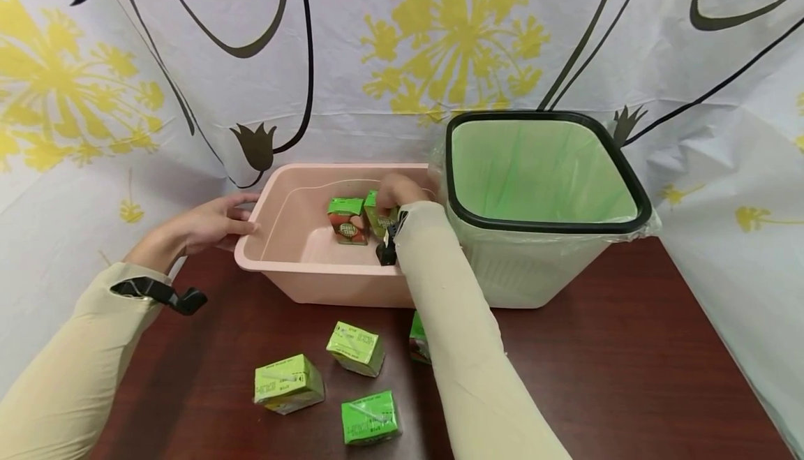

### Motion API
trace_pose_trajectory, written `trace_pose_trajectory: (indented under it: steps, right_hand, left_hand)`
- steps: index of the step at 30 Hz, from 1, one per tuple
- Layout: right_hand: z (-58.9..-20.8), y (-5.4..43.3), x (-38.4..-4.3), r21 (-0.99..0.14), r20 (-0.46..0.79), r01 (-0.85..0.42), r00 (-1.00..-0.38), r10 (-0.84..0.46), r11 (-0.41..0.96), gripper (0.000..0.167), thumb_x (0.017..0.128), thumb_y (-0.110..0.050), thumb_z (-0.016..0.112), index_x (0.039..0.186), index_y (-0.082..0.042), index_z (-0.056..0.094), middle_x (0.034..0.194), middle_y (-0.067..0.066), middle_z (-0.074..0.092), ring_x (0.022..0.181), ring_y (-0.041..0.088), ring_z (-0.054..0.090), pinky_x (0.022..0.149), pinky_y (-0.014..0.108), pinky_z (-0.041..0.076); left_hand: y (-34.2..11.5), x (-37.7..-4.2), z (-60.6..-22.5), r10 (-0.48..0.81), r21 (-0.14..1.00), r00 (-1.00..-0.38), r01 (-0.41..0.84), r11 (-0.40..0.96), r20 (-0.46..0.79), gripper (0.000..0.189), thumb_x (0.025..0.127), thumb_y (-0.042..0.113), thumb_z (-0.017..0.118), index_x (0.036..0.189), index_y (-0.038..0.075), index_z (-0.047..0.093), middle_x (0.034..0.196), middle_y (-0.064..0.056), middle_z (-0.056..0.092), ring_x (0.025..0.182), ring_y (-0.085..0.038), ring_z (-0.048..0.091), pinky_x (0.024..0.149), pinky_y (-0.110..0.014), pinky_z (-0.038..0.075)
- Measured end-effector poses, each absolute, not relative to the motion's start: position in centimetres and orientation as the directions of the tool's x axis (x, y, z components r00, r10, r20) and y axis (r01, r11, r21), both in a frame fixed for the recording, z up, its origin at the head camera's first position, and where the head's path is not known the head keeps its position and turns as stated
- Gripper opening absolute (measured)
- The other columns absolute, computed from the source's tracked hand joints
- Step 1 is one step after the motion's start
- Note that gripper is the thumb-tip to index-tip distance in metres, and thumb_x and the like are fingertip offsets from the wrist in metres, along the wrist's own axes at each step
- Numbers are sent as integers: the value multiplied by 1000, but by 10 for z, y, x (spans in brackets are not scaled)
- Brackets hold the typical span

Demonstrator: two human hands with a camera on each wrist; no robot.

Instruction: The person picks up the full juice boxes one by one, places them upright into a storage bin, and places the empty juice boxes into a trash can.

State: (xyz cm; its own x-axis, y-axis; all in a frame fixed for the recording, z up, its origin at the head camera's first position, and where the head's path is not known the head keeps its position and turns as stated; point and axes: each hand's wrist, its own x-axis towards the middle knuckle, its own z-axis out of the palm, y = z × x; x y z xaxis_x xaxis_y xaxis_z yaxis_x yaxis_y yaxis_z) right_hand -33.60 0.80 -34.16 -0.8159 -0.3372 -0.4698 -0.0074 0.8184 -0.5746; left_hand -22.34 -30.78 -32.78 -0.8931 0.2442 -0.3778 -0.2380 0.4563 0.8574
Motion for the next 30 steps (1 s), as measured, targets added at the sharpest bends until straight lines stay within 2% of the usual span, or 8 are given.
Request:
trace_pose_trajectory:
  steps: [4,8,15,20,22,24,28,30]
  right_hand:
    - [-347,13,-335,-574,-481,-6,-807,-342,819,18,83,10,58,95,-2,62,89,11,53,58,18,36,50,29,35]
    - [-352,14,-334,-571,-504,16,-796,-334,821,49,86,7,62,133,-3,62,116,13,59,63,20,48,50,28,45]
    - [-356,16,-334,-571,-497,-9,-792,-354,821,67,87,8,62,150,-12,52,136,13,60,67,21,52,53,30,49]
    - [-357,16,-335,-495,-490,-60,-805,-336,867,53,84,9,60,135,-7,63,135,11,58,74,21,45,56,30,41]
    - [-357,15,-335,-429,-480,-97,-818,-317,898,33,81,9,58,109,-5,68,121,10,59,72,20,39,56,30,34]
    - [-356,14,-335,-361,-471,-137,-827,-307,922,18,78,10,55,81,-7,60,100,9,55,67,19,32,54,30,27]
    - [-352,9,-332,-282,-457,-202,-832,-316,938,36,75,14,47,59,-15,33,70,6,36,59,16,17,54,30,19]
    - [-348,5,-330,-302,-448,-194,-835,-319,933,41,78,15,49,58,-16,32,65,4,27,59,15,13,55,30,18]
  left_hand:
    - [-307,-225,-329,243,858,-892,-242,454,-380,76,101,-1,55,161,0,9,142,-38,42,92,-21,69,79,-40,62]
    - [-306,-225,-329,245,857,-892,-240,456,-380,76,101,-1,55,161,0,9,141,-37,43,92,-21,69,79,-40,62]
    - [-305,-225,-329,243,857,-892,-241,456,-380,76,101,0,55,161,0,10,139,-35,44,91,-20,69,79,-40,61]
    - [-304,-225,-329,242,857,-893,-241,456,-380,76,101,0,56,161,1,10,139,-35,44,90,-19,69,79,-40,61]
    - [-304,-225,-330,245,858,-892,-241,453,-380,76,101,0,56,161,1,10,140,-36,44,91,-20,69,79,-40,61]
    - [-304,-225,-331,246,859,-891,-243,450,-381,76,101,-1,56,162,1,10,141,-36,44,91,-20,69,79,-40,61]
    - [-305,-225,-331,252,859,-889,-241,451,-381,77,101,0,56,162,1,9,142,-36,43,92,-20,69,79,-40,61]
    - [-306,-225,-330,253,858,-889,-239,455,-382,77,101,0,56,162,1,9,142,-36,43,92,-20,69,80,-40,61]
